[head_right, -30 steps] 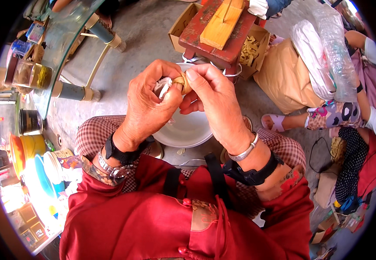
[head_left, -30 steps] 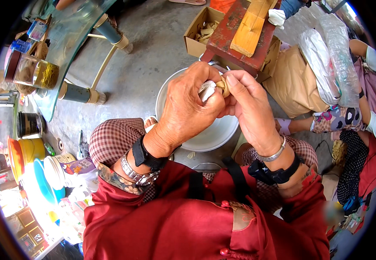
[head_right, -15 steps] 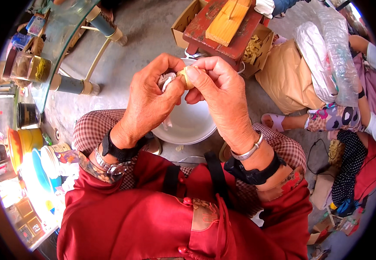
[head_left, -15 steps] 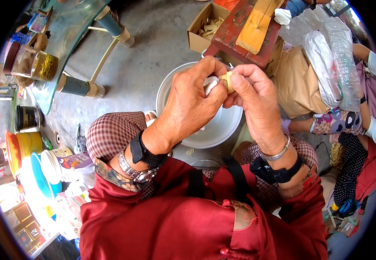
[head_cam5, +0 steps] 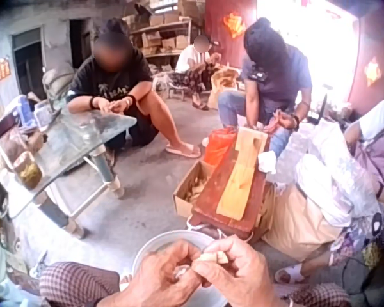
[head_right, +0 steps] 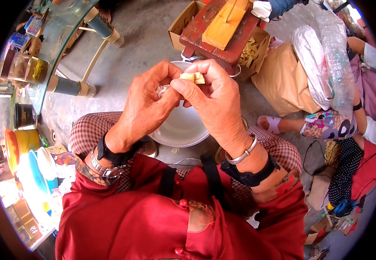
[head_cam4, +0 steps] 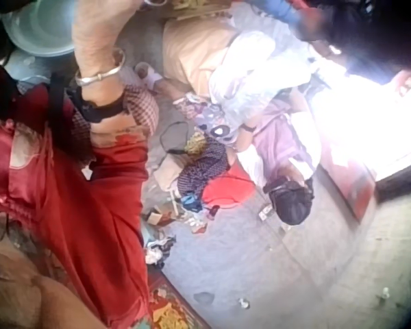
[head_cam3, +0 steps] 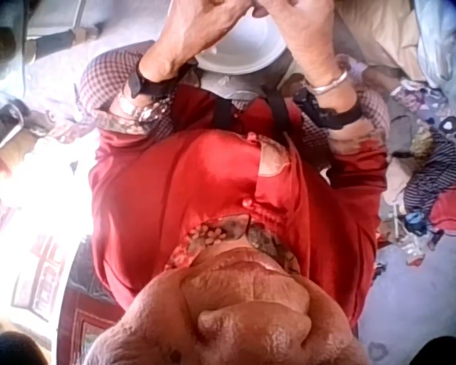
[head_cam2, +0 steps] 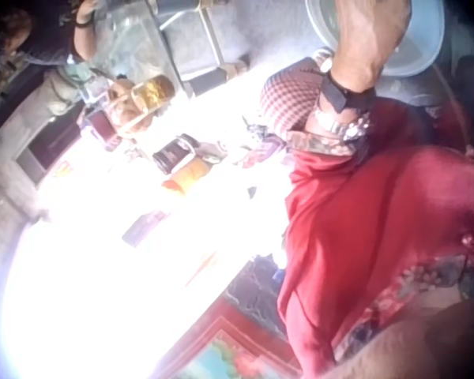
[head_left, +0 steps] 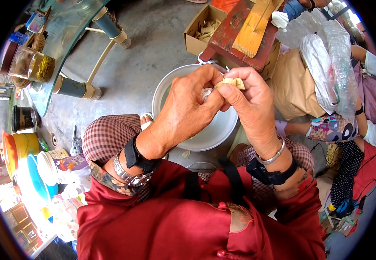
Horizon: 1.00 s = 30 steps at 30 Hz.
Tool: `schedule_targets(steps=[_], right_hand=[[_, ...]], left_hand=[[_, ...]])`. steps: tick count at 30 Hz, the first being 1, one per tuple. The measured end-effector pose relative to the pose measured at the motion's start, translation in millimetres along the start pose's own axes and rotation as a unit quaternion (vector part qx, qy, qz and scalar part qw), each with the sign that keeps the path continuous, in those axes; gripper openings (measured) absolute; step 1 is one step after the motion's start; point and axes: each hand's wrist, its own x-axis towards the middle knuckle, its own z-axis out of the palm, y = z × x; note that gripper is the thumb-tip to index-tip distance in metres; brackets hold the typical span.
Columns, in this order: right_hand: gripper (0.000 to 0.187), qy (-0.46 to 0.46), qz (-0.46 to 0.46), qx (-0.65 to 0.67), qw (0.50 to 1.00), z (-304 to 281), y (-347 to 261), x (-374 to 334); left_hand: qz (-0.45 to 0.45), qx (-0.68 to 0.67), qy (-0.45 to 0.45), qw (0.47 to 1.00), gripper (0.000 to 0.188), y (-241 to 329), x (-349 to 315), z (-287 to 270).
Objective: The person takes strips of paper and wraps them around a small yellow object by hand, using a white cloth for grip.
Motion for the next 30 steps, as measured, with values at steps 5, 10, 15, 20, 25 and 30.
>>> schedule_targets(steps=[5,10,15,20,25,30], right_hand=[[0.014,0.017,0.009,-0.023,1.0,2,5,0],[0.008,0.017,-0.02,-0.059,0.998,2,5,0],[0.007,0.029,-0.028,-0.065,0.997,0,6,0],[0.01,0.02,-0.014,-0.042,0.999,4,4,1],[0.013,-0.003,0.04,0.002,0.999,-6,7,0],[0.014,-0.006,0.063,0.02,0.998,-4,6,-2]], left_hand=[[-0.021,-0.003,0.005,1.0,0.013,-6,-2,1],[-0.066,0.055,-0.066,0.994,0.019,-2,-2,-7],[-0.048,-0.003,-0.042,0.998,0.016,-6,-2,2],[-0.092,0.061,-0.059,0.992,0.02,-7,-5,-3],[-0.06,0.113,-0.054,0.99,0.017,-1,-2,3],[-0.074,0.112,-0.069,0.989,0.017,-4,-3,2]])
